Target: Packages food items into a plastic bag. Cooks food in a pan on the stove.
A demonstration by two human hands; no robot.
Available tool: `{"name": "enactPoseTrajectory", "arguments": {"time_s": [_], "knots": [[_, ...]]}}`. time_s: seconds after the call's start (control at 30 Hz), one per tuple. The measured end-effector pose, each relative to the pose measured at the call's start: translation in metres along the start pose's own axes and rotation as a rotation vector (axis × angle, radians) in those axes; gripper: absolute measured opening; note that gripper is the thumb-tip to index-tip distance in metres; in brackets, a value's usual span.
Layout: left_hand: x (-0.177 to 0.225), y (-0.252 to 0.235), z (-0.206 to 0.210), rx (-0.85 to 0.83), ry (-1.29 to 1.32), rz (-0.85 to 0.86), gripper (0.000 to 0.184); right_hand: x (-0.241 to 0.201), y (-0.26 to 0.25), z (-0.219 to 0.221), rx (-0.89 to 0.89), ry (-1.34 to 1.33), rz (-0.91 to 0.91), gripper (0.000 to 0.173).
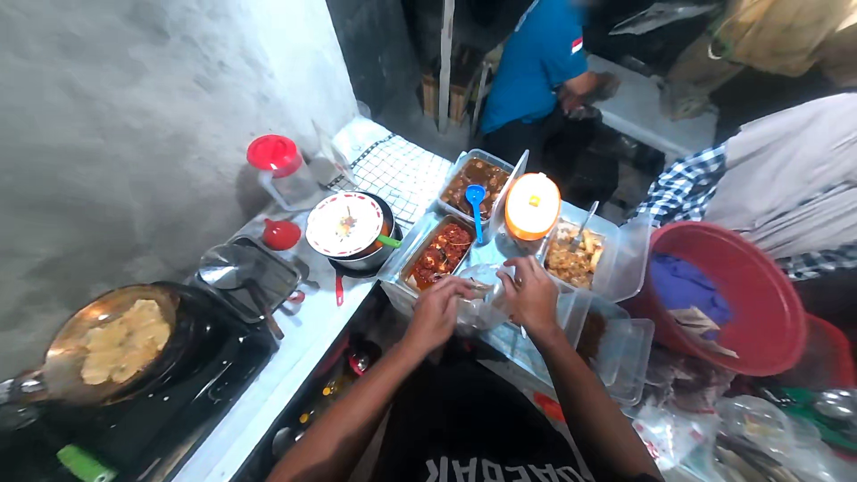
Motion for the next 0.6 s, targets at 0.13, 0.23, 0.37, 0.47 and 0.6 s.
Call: {"name": "enactPoseTrajectory", "arguments": {"time_s": [0.13, 0.23, 0.37, 0.47, 0.6], "knots": [[-0.004, -0.068, 0.048, -0.551, -0.303, -0.060, 0.028, 0.006, -0.021, 0.016, -0.119, -0.024, -0.008, 0.062], [-0.035, -0.095, 0.097, -0.855, -0.536, -0.128, 0.033, 0.023, -0.034, 0.035, -0.253, 0.039, 0.055, 0.066], [-0.046, -0.108, 0.120, -0.961, -0.673, -0.223, 0.039, 0.041, -0.042, 0.049, -0.369, 0.136, 0.187, 0.057], [-0.047, -0.110, 0.123, -0.995, -0.693, -0.315, 0.038, 0.045, -0.039, 0.057, -0.391, 0.181, 0.216, 0.034], [-0.049, -0.116, 0.125, -0.992, -0.677, -0.386, 0.044, 0.048, -0.042, 0.060, -0.323, 0.152, 0.282, 0.026]]}}
Point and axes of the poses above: each hand's wrist, its own y-axis away from the middle knuckle, its own z-axis out of the palm, x = y × z, the point moved 4 cm from there along -y, towards the middle knuckle, and after that the axes turned 6 degrees about -y, right-handed, at the moved point
